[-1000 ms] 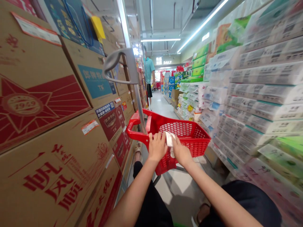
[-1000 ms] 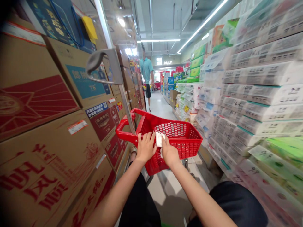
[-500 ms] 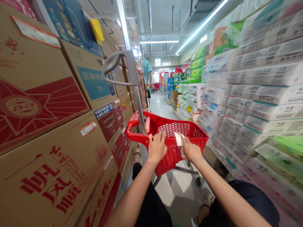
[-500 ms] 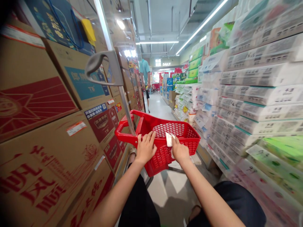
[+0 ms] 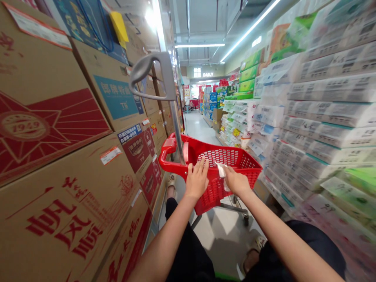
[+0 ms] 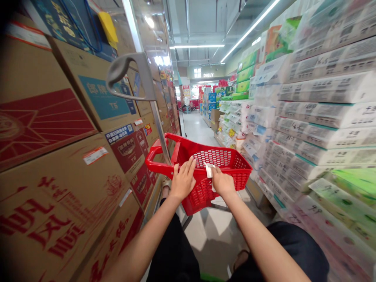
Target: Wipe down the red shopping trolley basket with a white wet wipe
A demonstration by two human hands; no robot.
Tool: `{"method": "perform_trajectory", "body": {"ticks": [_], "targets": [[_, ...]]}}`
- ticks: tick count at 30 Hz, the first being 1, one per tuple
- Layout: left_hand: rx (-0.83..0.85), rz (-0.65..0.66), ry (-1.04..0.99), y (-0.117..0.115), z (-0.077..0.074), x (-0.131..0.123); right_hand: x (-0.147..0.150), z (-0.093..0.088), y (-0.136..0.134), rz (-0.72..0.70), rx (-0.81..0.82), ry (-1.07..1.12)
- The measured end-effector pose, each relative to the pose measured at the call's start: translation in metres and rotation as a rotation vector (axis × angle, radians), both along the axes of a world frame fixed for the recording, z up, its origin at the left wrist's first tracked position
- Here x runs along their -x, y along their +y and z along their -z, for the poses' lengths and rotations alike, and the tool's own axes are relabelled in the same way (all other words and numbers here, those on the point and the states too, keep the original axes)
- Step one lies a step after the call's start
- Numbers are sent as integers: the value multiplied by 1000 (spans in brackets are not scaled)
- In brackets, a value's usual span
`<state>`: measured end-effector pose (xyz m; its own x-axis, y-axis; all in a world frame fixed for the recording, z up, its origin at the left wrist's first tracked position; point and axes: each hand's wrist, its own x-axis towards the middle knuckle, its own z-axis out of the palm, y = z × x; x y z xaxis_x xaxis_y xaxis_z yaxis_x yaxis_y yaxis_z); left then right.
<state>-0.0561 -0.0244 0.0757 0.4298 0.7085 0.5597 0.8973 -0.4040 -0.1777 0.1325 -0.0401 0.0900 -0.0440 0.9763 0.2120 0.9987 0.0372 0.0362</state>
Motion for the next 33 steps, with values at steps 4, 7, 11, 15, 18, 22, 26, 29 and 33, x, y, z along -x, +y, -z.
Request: {"method": "perform_trajectory", "body": {"ticks": [4, 7, 11, 15, 18, 22, 26, 29, 33], "targets": [[-11, 7, -7, -2, -1, -6, 18, -5, 0, -56, -10, 1], [-28, 12, 4, -1, -2, -4, 42, -7, -3, -201, -37, 49], [-37, 31, 30, 0, -5, 2, 48, -3, -5, -270, -59, 73], [-29, 42, 46, 0, -6, 4, 16, 7, -1, -138, -46, 10], [-33, 54, 35, 0, -5, 2, -24, 17, 3, -21, -28, -17], [-45, 70, -1, 0, -5, -3, -59, 26, 5, 103, -15, -11], [-40, 65, -47, 0, -6, -10, -33, 27, 5, 89, -39, 10], [-38, 69, -62, 1, -7, -10, 1, 27, 2, -40, -77, 43], [-52, 101, -55, 3, -6, -3, -2, 32, 0, -81, -88, 40]]}}
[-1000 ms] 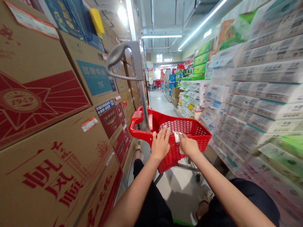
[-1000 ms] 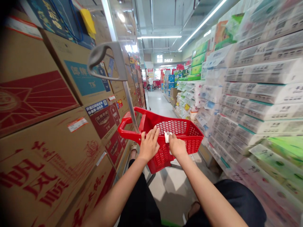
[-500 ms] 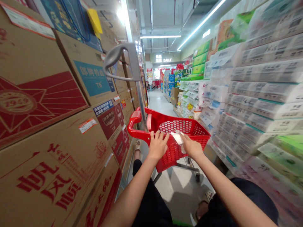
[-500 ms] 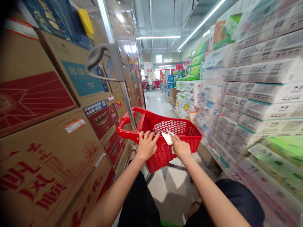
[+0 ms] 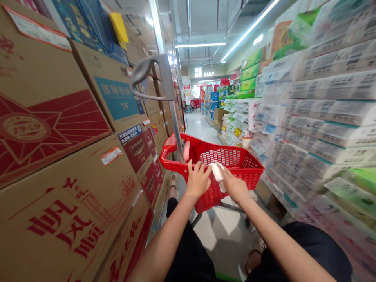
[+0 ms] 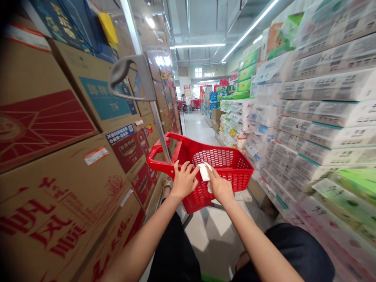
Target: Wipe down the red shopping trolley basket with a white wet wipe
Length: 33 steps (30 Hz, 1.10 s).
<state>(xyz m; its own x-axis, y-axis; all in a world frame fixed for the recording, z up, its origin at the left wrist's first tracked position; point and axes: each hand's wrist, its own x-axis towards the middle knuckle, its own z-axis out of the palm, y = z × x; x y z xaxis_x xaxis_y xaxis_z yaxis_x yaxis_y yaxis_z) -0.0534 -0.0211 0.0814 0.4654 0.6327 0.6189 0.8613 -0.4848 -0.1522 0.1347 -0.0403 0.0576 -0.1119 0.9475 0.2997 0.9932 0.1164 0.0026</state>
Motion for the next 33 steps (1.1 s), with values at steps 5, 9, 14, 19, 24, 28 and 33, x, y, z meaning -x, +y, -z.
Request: {"method": "perform_trajectory", "body": {"ticks": [5, 9, 14, 19, 24, 28, 33], "targets": [[-15, 56, -21, 2, 3, 4, -73, 8, 5, 180, 71, -17], [-16, 66, -73, 3, 5, -3, -86, 7, 5, 254, 52, 5], [-18, 79, -105, 4, 4, -8, -22, 0, 1, 124, 1, 36], [-37, 135, -105, 8, 5, 2, -7, -1, -4, 24, 13, 46], [-49, 178, -101, 13, 8, 9, -65, 9, -10, 120, 50, 71], [-40, 164, -110, 12, 7, 3, -95, 15, -15, 203, 47, 93], [-21, 139, -102, 8, 3, -10, -63, 15, -18, 242, 20, 61]]}}
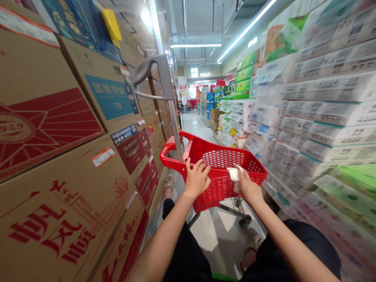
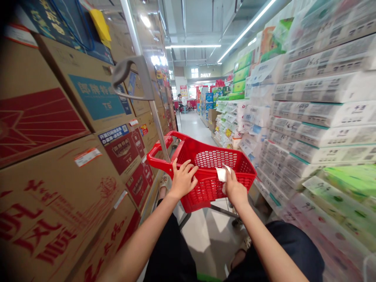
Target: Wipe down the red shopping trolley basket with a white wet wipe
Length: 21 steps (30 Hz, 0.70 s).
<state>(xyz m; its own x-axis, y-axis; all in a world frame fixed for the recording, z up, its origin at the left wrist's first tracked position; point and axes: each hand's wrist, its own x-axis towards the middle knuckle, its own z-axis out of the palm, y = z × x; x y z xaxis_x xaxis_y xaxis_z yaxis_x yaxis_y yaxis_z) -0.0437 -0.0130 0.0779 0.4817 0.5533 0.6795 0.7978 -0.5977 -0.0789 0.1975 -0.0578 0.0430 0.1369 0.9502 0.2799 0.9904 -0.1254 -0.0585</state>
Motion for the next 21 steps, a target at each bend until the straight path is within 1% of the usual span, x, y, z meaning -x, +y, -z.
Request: {"method": "perform_trajectory", "body": {"ticks": [2, 5, 7, 9, 10, 12, 16, 18, 20, 21], "targets": [[15, -15, 15, -1, -1, -4, 27, -3, 1, -42, -8, -21], [34, -32, 35, -1, -3, -8, 65, -11, 5, -141, -21, -39], [37, -34, 46, 0, -4, -8, 77, -15, 7, -189, -27, -50], [36, -32, 60, 2, -5, -7, 74, -16, 9, -210, -25, -83], [36, -31, 70, 3, -5, -6, 67, -15, 8, -210, -23, -102], [34, -26, 85, 5, -4, -4, 42, -9, 5, -188, -19, -121], [18, -5, 75, 9, -2, -2, -28, 6, -9, -63, -38, -64], [9, 5, 61, 10, -1, -3, -57, 12, -16, 0, -50, -45], [4, 2, 45, 9, 0, -6, -73, 15, -19, 39, -53, -40], [3, -4, 36, 9, 0, -7, -75, 16, -20, 48, -53, -40]]}}
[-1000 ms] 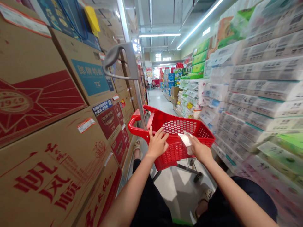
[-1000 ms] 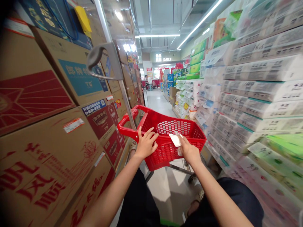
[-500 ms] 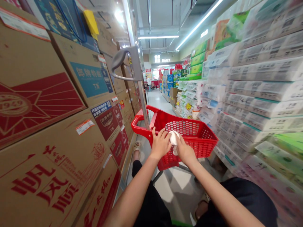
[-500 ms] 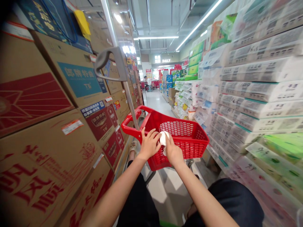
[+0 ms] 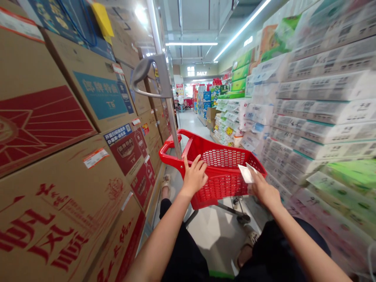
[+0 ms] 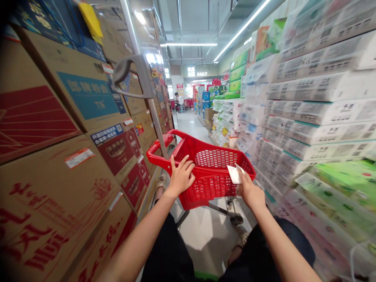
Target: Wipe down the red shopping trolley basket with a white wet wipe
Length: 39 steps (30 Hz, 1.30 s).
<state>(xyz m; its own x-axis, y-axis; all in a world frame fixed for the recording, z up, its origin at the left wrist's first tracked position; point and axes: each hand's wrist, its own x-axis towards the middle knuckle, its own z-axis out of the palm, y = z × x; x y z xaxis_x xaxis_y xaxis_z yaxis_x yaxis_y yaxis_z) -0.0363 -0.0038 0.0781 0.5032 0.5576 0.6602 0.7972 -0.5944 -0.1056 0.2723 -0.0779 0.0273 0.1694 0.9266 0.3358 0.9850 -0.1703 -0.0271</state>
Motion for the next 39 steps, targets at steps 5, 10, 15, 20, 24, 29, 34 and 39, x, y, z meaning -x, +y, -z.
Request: {"method": "perform_trajectory", "body": {"ticks": [5, 10, 15, 20, 24, 29, 34, 39], "targets": [[15, -34, -20, 5, -4, -1, 27, -1, 3, 6, -19, -32], [67, -70, 23, 16, 0, -3, 61, -1, 3, -29, -32, -168], [149, -54, 50, 13, 23, -32, 76, -9, 2, -17, 34, -283], [188, -53, 58, 8, 34, -48, 88, -18, -7, -49, 83, -264], [196, -55, 66, 16, 31, -35, 89, -20, -18, -105, 116, -203], [207, -125, 20, 24, 30, -24, 88, -13, -41, -234, 50, -114], [261, -189, 32, 18, 34, -31, 114, -20, -50, -211, 102, -157], [288, -83, 78, 6, 46, -33, 150, -37, -26, -191, 157, -230]]}}
